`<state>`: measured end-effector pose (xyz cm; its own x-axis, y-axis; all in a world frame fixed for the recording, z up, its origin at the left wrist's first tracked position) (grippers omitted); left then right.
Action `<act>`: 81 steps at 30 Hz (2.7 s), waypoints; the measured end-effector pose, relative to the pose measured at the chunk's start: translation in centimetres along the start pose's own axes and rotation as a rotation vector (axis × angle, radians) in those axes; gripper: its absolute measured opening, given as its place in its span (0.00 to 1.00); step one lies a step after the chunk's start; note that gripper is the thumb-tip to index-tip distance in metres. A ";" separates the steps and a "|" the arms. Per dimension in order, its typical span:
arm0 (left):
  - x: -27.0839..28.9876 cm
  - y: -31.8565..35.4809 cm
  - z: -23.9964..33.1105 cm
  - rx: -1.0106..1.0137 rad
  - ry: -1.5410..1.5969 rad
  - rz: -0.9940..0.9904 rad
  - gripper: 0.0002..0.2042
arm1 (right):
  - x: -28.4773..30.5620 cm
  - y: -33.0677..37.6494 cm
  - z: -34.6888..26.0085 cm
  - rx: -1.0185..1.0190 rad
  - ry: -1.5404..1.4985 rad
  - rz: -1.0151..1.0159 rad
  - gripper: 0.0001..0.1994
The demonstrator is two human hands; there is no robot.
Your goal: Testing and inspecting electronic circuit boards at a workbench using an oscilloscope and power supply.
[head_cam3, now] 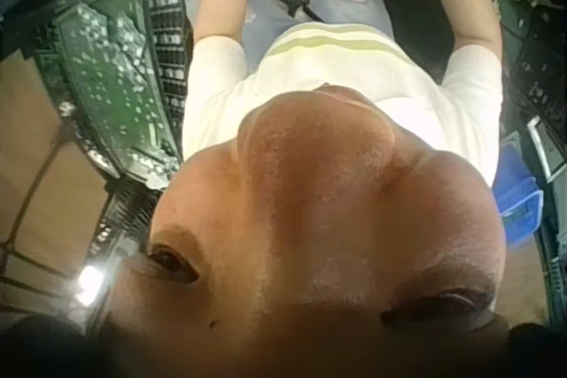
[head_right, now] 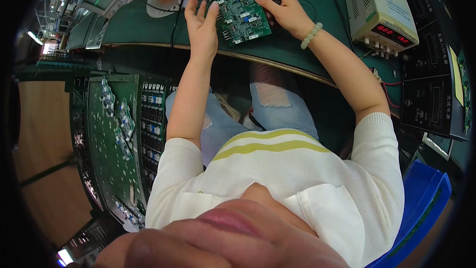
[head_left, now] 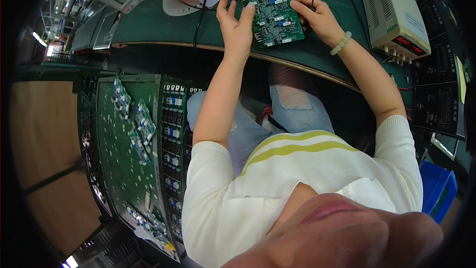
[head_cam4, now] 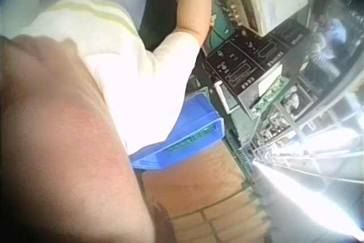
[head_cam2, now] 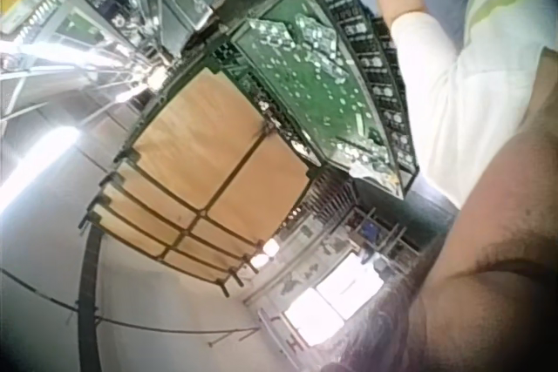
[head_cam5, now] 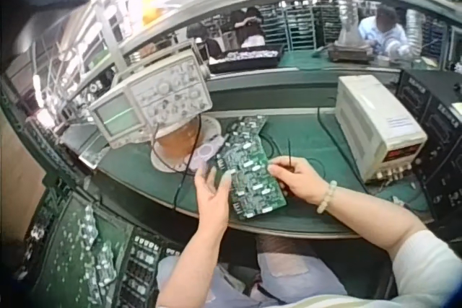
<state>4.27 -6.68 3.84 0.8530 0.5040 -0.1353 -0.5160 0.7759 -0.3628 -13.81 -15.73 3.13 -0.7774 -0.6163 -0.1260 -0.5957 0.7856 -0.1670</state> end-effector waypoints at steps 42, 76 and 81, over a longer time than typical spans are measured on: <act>-2.8 -0.6 -3.9 0.378 0.122 -0.262 0.27 | 0.1 -1.6 -3.8 0.376 0.397 0.054 0.07; -1.2 -1.5 -2.3 0.215 -0.008 -0.157 0.30 | 0.4 -1.0 -3.4 0.662 0.793 0.221 0.06; -1.9 -0.5 -3.5 0.216 0.132 -0.183 0.13 | 0.3 -1.4 -1.5 0.562 0.939 0.195 0.06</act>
<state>3.18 -9.36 1.07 0.9288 0.3055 -0.2098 -0.3452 0.9192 -0.1895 -13.51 -16.97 4.79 -0.8338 -0.0117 0.5520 -0.4547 0.5816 -0.6745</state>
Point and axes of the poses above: each hand's wrist, its own y-axis away from the middle knuckle, its own x-axis out of the back of the hand, z = x × y, the point moved 8 cm from there along -y, towards the middle knuckle, and after that the axes turned 2 degrees about -y, right-handed, at the moved point
